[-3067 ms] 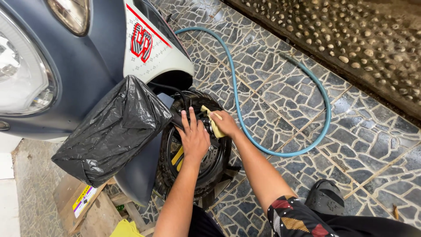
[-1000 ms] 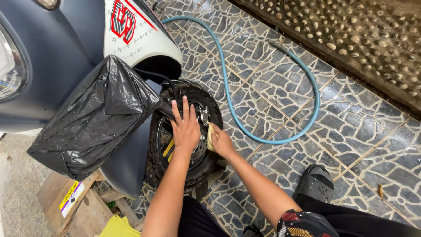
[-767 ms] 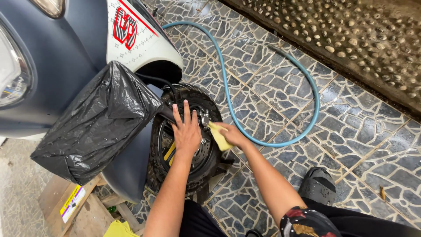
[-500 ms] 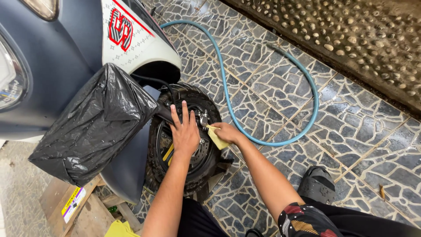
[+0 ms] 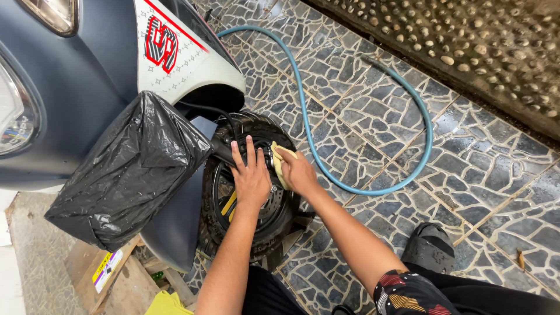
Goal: The person wipes the front headlight and body panels of a scooter with a yellow sponge. They then move to the front wheel, wiping the tire, rim, and brake disc while a black plastic bag covers the front fender.
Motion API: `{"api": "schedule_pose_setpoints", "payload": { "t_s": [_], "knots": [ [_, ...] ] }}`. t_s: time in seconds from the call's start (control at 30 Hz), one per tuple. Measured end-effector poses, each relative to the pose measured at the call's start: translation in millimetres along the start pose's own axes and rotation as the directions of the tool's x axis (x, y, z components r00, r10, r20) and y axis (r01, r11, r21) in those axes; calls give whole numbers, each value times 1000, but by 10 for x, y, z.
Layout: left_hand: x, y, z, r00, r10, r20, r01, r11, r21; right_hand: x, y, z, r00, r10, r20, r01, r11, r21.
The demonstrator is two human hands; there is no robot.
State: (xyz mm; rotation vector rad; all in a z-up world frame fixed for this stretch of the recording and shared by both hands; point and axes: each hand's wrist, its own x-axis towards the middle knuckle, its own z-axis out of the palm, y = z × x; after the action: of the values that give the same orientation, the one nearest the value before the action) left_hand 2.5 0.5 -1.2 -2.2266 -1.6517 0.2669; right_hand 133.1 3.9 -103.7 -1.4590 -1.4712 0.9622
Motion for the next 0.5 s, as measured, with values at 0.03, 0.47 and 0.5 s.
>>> {"api": "schedule_pose_setpoints", "payload": {
  "t_s": [0.03, 0.47, 0.5],
  "knots": [
    [-30, 2, -11, 1000, -4, 6, 4, 1000, 1, -32, -33, -22, 1000, 1, 7, -1, 1000, 2],
    [-6, 13, -22, 998, -1, -56, 0, 1000, -27, 507, -71, -339, 891, -12, 453, 208, 899, -386],
    [-21, -11, -13, 999, 9, -54, -10, 1000, -12, 542, -94, -291, 864, 142, 482, 155, 837, -525]
  ]
}}
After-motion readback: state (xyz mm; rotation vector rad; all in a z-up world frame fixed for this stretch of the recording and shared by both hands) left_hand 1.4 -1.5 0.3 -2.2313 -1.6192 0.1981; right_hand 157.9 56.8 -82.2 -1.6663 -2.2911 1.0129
